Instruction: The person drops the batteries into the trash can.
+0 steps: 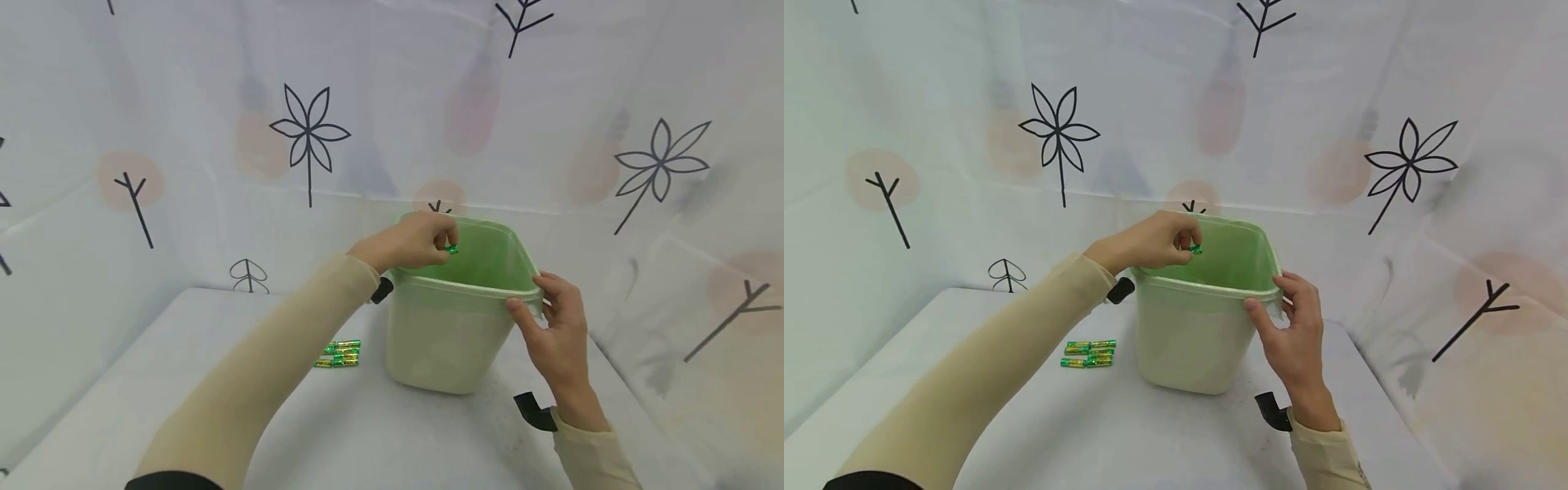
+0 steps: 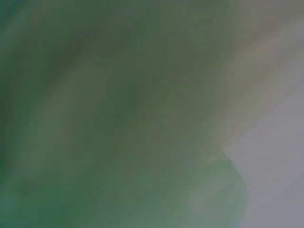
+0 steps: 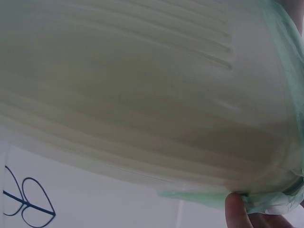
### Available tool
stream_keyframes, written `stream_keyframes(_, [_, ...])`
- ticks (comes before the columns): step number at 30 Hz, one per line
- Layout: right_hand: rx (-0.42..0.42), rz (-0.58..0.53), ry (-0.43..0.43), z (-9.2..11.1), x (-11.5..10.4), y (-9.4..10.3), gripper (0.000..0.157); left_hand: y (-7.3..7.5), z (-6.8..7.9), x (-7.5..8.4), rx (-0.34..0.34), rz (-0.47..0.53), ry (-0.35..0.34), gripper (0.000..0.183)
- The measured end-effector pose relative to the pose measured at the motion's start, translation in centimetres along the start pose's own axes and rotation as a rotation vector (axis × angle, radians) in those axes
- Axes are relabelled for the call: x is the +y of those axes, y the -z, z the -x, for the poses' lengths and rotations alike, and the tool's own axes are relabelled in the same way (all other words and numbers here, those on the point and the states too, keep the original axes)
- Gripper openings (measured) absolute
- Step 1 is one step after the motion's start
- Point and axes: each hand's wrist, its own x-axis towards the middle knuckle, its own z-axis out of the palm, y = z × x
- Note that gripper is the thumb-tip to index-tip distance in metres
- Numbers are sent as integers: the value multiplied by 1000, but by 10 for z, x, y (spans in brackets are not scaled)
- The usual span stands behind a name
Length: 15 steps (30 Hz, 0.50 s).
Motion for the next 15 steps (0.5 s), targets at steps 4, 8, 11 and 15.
stream_keyframes(4, [-11,10,-8,0,-1,-1,46,-5,-4,0,-19,-41,20,20])
stream_keyframes(8, [-12,17,-4,0,-2,-1,46,-9,-6,-2,-32,-51,28,19])
stream_keyframes(11, [-7,16,2,0,-2,0,46,-12,-7,-2,-43,-48,30,18])
stream_keyframes(15, [-4,20,2,0,-2,1,46,-13,-9,0,-65,-45,25,18])
